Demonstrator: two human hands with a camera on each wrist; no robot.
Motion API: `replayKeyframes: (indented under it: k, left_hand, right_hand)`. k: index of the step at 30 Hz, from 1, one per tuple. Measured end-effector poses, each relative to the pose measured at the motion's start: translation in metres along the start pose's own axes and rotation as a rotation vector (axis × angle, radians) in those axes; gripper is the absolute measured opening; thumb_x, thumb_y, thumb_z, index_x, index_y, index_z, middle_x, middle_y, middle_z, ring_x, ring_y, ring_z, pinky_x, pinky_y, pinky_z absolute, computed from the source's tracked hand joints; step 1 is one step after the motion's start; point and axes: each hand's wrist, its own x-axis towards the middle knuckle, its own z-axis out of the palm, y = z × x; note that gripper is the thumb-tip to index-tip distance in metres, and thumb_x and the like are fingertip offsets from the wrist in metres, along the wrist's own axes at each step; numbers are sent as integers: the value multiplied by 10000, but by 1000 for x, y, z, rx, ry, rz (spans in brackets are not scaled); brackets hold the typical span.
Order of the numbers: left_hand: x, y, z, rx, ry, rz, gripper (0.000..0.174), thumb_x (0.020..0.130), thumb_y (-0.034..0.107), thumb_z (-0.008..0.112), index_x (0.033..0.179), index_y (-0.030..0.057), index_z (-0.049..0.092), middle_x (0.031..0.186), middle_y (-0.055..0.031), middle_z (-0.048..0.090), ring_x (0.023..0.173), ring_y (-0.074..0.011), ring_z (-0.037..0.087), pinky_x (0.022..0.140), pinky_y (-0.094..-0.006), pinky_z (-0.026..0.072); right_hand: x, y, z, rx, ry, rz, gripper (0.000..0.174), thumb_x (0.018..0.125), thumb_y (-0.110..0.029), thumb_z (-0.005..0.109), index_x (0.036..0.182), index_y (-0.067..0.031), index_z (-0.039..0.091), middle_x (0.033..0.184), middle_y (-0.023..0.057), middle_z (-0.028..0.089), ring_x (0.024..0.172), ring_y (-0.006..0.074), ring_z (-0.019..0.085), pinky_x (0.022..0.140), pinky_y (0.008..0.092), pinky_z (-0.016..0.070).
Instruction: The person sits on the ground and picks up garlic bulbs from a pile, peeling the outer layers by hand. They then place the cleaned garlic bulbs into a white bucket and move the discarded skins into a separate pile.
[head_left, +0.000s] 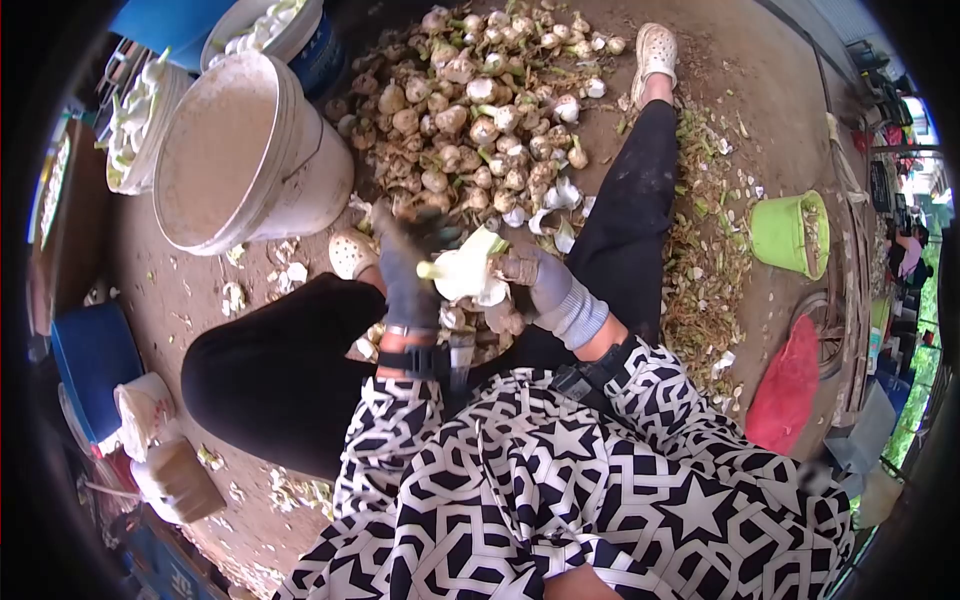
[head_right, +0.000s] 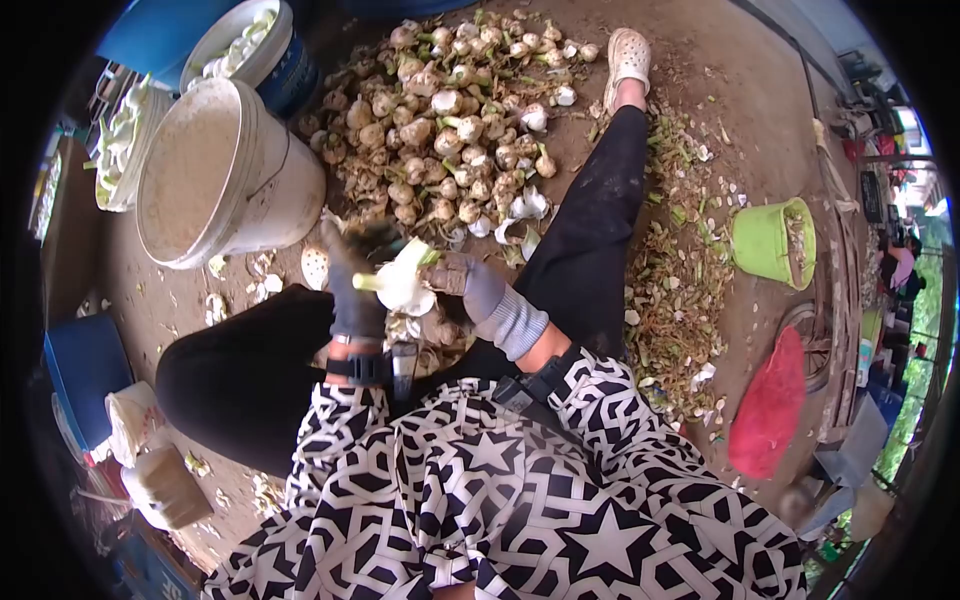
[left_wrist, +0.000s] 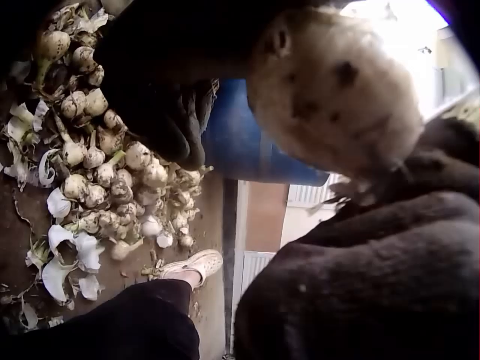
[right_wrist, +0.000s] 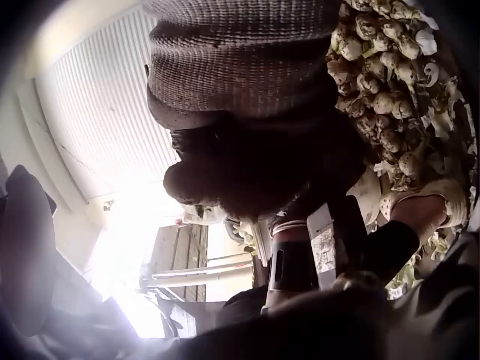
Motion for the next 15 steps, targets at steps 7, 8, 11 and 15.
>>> replayKeyframes:
  k: [7, 8, 11, 15]
  left_hand:
    - [-55, 15, 37, -148, -176, 177, 666, 967, 574, 313, 1207, -2, 546, 1126, -121, 615, 1041, -241, 587, 949, -375, 444]
    - [-57, 17, 39, -218, -150, 172, 591, 975, 530, 370, 1219, 18, 537, 1126, -112, 615, 1041, -238, 591, 935, -373, 455]
    - [-38, 4, 21, -226, -239, 112, 399, 972, 401, 480, 1143, 53, 577, 1088, -100, 621, 1023, -230, 596, 895, -358, 476]
    - [-30, 24, 11, -659, -526, -85, 331, 962, 352, 531, 1048, 43, 610, 1076, -114, 650, 977, -245, 628, 818, -378, 524]
  right_hand:
    - [18, -3, 21, 616, 54, 59, 306, 889, -254, 621, 1051, -1, 562, 687, 92, 589, 438, 188, 525, 413, 315, 437]
    - [13, -10, 24, 547, 6, 43, 267, 883, -222, 613, 978, 24, 576, 668, 100, 589, 419, 192, 523, 412, 306, 428]
    - [10, -9, 14, 575, -86, 93, 252, 892, -216, 571, 976, 22, 577, 603, 93, 564, 394, 183, 503, 398, 295, 410]
    - [6, -24, -40, 982, -239, -214, 345, 940, -318, 434, 961, -23, 612, 504, 26, 517, 420, 152, 514, 483, 346, 393]
